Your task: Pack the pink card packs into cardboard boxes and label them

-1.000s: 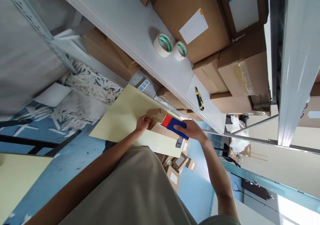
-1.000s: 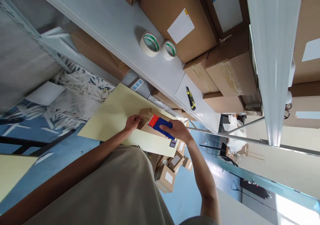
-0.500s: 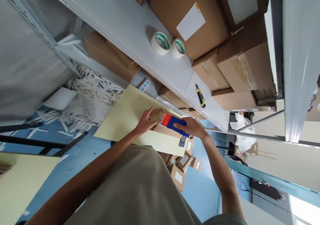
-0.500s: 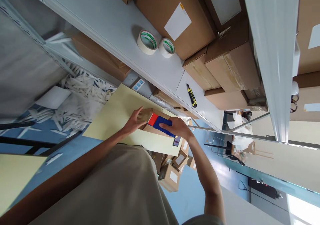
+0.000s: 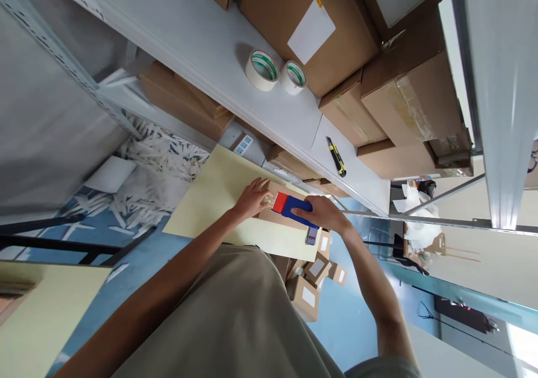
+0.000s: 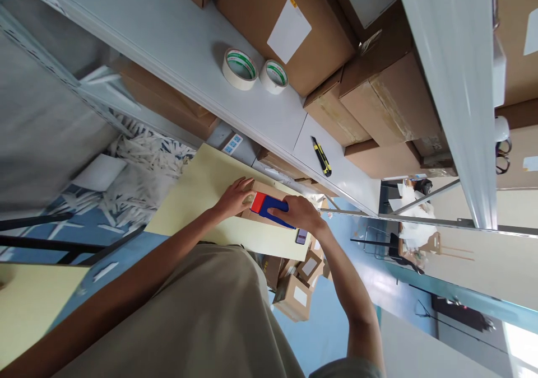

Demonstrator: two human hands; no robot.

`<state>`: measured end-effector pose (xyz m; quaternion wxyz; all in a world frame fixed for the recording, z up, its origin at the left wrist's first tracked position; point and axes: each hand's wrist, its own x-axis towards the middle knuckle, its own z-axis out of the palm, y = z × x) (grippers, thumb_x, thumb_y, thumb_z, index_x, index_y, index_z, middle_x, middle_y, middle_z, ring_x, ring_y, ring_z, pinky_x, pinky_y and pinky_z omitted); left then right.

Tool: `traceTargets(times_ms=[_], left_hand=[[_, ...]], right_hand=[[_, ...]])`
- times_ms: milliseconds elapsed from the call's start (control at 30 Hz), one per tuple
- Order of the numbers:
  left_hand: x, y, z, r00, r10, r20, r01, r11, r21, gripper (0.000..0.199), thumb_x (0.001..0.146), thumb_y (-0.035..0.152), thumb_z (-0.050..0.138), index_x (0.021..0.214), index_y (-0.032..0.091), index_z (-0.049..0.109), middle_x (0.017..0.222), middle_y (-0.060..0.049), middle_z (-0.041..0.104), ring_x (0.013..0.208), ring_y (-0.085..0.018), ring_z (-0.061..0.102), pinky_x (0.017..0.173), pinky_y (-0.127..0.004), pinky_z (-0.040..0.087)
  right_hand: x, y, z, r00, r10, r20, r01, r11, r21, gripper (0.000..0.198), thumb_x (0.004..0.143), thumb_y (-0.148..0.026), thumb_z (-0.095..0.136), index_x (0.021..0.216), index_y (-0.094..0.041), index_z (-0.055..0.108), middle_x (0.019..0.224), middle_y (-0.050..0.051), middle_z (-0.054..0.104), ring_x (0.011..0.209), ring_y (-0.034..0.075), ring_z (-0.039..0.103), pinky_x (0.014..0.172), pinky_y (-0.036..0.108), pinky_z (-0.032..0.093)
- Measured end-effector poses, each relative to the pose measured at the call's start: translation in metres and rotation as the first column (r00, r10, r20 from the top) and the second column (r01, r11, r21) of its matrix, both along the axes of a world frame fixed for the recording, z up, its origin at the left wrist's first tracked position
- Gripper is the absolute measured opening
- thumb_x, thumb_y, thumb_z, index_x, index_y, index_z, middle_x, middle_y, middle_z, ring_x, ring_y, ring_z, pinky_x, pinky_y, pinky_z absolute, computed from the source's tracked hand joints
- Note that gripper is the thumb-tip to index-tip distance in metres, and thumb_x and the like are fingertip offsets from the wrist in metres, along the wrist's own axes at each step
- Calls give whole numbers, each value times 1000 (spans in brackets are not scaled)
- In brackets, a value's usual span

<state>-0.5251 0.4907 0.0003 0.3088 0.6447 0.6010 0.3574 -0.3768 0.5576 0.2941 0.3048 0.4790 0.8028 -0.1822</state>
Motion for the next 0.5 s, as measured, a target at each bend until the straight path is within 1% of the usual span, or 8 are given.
traceTargets(times_ms=[100, 233, 367, 500], left_hand=[[-3, 0, -4, 1000, 20, 22, -20, 1000, -18, 27, 83, 29, 87, 109, 30, 82, 170, -8, 48, 160, -41, 38, 127, -63, 42], [-3, 1, -3, 1000, 16, 9, -16, 1000, -16, 31, 76, 29, 95, 105, 31, 83, 168, -8, 51, 158, -43, 39, 125, -64, 43], [-3, -1, 0, 1000, -6, 24, 6, 1000, -12, 39, 69, 31, 100, 104, 31, 83, 164, -9, 54, 155, -43, 45, 126, -63, 44], [-3, -6, -2, 1000, 10, 20, -10, 1000, -8, 40, 70, 31, 100, 107, 33, 83, 162, -8, 55, 153, -42, 46, 128, -61, 42]], right_hand=[[19, 5, -4, 1000, -29, 7, 29, 1000, -2, 54, 103, -73, 61, 95, -20, 73, 92, 8, 79, 84, 23, 72, 67, 29, 40], [49, 16, -13, 999, -28, 34, 30, 998, -55, 55, 102, -72, 61, 91, -20, 71, 89, 7, 78, 80, 22, 72, 65, 29, 41], [80, 32, -37, 997, -38, 72, 45, 994, -103, 55, 102, -72, 61, 90, -19, 72, 93, 8, 80, 81, 22, 74, 65, 28, 43], [99, 46, -68, 996, -69, 55, 78, 980, -184, 62, 96, -79, 65, 95, -18, 75, 93, 10, 82, 81, 23, 76, 65, 27, 46]])
